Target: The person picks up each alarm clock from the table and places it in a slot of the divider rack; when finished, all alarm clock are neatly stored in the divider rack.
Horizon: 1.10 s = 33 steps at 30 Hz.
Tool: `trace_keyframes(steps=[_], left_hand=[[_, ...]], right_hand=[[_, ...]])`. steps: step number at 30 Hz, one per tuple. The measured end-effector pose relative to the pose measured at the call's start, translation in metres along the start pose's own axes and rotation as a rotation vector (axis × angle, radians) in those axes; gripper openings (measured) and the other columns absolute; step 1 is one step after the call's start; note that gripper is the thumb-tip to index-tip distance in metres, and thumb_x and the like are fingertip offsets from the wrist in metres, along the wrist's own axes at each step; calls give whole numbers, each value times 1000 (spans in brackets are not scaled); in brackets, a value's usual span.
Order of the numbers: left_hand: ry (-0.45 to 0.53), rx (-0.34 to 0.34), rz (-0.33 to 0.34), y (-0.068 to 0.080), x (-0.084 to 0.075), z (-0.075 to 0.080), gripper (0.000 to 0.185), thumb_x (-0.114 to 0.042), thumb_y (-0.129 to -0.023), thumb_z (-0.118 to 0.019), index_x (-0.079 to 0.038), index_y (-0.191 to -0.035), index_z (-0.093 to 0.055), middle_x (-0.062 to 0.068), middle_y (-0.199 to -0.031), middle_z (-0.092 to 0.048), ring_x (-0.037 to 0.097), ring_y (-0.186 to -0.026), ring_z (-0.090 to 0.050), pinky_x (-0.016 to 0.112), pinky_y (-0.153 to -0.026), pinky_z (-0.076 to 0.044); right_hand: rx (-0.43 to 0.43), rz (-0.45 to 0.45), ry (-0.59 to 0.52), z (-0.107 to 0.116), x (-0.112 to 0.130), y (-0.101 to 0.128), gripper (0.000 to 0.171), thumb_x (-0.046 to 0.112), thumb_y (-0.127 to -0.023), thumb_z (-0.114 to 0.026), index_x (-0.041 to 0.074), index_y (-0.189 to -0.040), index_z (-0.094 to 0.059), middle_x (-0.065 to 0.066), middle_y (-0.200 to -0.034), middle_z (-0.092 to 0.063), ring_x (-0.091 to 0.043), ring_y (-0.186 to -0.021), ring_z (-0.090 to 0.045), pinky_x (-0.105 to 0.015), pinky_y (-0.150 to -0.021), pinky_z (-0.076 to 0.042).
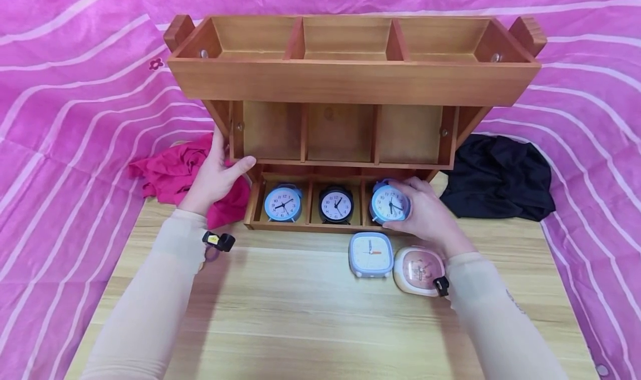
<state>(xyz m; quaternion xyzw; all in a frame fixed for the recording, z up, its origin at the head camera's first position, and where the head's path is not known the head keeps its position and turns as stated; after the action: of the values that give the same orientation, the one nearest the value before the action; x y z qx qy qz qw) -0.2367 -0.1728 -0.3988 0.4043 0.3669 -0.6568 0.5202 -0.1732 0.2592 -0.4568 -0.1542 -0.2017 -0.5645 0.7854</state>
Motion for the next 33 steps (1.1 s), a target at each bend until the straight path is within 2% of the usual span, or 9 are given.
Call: trace_keyframes(steps=[3, 7, 12, 18, 23, 33], left_hand=[[-11, -9, -11, -2, 8, 1, 110, -32, -96, -76, -41, -166, 8, -6, -175, -10, 27, -159, -21, 54, -111, -47], [-32, -18, -18, -3, 10, 0, 109, -37, -96, -76, -44, -165, 8, -8, -175, -10, 27, -159, -21, 53, -111, -47], [-50, -24, -16, -3, 9, 0, 109, -41, -95, -75, -43, -165, 8, -8, -175, -10, 28, -159, -21, 52, -112, -46], [-16, -24, -15, -2, 9, 0, 110, -37, -95, -77, -42, -166, 7, -9, -175, -10, 26, -159, -22, 53, -110, -47], [-21, -20, -2, -2, 11, 0, 111, -38, -95, -77, -42, -166, 8, -9, -175, -9, 26, -159, -22, 52, -109, -48], [-13, -16, -15, -4, 11, 1, 110, -36, -95, -78, -45, -165, 7, -9, -174, -11, 25, -159, -22, 53, -110, -48]], right_hand=[[58, -25, -5, -4, -4, -3, 93, 41, -72, -97, 8, -149, -56, -21, -147, -49, -41, -132, -43, -67, -111, -41], [100, -35, -11, -7, -9, -5, 94, 44, -74, -95, 6, -150, -55, -22, -149, -47, -43, -134, -41, -68, -112, -38], [84, 3, -7, -12, -15, -7, 93, 43, -74, -95, 3, -148, -56, -23, -148, -48, -44, -135, -42, -66, -114, -36], [74, 30, 12, -18, -20, -11, 90, 45, -76, -93, 5, -148, -57, -22, -142, -53, -44, -130, -48, -64, -113, -35], [101, 19, 19, -21, -21, -14, 87, 38, -78, -93, 4, -148, -56, -23, -145, -51, -46, -134, -46, -67, -117, -29], [168, 24, 15, -23, -18, -14, 85, 40, -85, -87, 9, -154, -48, -27, -151, -46, -52, -139, -38, -75, -115, -21]])
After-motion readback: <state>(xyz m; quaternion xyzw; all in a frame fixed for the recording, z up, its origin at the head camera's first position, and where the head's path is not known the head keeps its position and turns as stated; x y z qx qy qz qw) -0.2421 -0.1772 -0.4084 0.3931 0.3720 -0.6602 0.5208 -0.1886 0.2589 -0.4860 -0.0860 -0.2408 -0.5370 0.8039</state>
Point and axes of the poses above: each hand's wrist, its own y-axis away from the middle knuckle, its own z-axis out of the back of the hand, x = y × z, the point moved 4 cm from there along -y, towards the middle knuckle
